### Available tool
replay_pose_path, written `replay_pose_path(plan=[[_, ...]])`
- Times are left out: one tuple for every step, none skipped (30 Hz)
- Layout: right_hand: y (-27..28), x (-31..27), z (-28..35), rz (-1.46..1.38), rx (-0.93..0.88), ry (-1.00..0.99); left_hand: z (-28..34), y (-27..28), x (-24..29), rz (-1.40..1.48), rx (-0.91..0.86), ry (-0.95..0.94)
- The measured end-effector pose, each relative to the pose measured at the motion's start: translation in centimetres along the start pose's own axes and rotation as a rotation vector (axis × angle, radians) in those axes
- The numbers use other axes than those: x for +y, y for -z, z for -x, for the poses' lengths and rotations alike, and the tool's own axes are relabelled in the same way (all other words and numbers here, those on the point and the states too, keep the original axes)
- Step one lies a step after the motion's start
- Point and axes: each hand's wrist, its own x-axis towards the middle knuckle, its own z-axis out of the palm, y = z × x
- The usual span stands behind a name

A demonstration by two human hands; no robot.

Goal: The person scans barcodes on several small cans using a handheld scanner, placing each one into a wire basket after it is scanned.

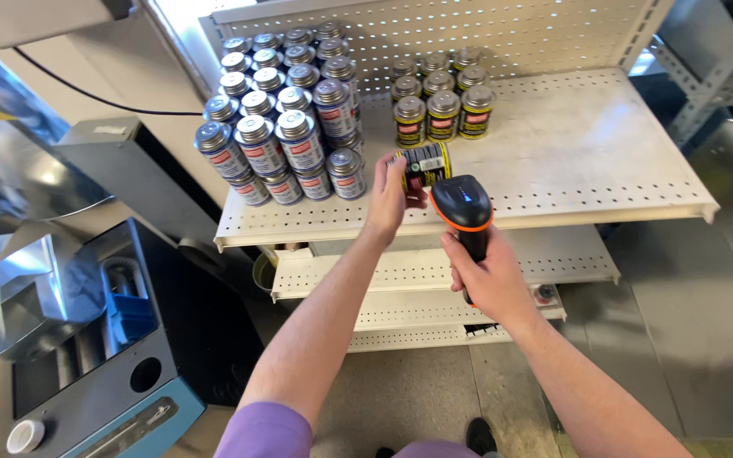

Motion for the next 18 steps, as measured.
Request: replay_pose_path(plan=[[0.1,0.0,0.5,0.002,0.010,-0.001,0.1,-0.2,0.0,0.001,-0.010,0.004],[0.2,-0.2,0.7,0.007,0.022,-0.006,-0.1,-0.4,0.3,0.000,-0.020,-0.022],[0.3,-0.3,0.9,0.012,0.033,-0.011,-0.2,-0.6,0.6,-0.001,-0.030,-0.047],[0.4,-0.4,1.0,0.013,0.037,-0.010,-0.3,-0.6,0.7,0.000,-0.033,-0.046],[0.5,-0.4,1.0,0.030,0.043,-0.027,-0.5,-0.6,0.7,-0.005,-0.032,-0.057],[0.7,-0.4,1.1,0.047,0.047,-0.043,-0.6,-0.6,0.8,-0.010,-0.029,-0.068],[0.7,-0.7,1.2,0.048,0.048,-0.043,-0.7,-0.6,0.8,-0.010,-0.030,-0.068],[0.7,-1.1,1.2,0.046,0.048,-0.036,-0.7,-0.6,0.8,-0.009,-0.027,-0.073],[0.7,-1.4,1.3,0.045,0.048,-0.029,-0.7,-0.7,0.9,-0.009,-0.025,-0.078],[0.7,-1.9,1.4,0.047,0.045,-0.031,-0.8,-0.8,0.9,-0.007,-0.022,-0.078],[0.7,-2.4,1.5,0.053,0.043,-0.034,-0.9,-0.8,0.9,-0.007,-0.024,-0.085],[0.6,-2.8,1.5,0.060,0.040,-0.037,-1.1,-0.9,0.9,-0.007,-0.025,-0.095],[0.6,-2.8,1.3,0.062,0.037,-0.037,-1.2,-1.1,1.2,-0.005,-0.022,-0.095],[0.5,-2.7,1.1,0.065,0.031,-0.029,-1.1,-1.2,1.4,-0.006,-0.021,-0.102],[0.4,-2.7,0.9,0.068,0.024,-0.020,-1.1,-1.3,1.6,-0.007,-0.020,-0.109],[0.4,-2.8,0.7,0.071,0.019,-0.024,-1.4,-1.3,1.5,-0.004,-0.014,-0.107],[0.3,-2.9,0.6,0.072,0.020,-0.021,-1.7,-1.3,1.4,-0.009,-0.004,-0.118],[0.3,-3.0,0.5,0.073,0.021,-0.020,-1.9,-1.2,1.3,-0.014,0.007,-0.128]])
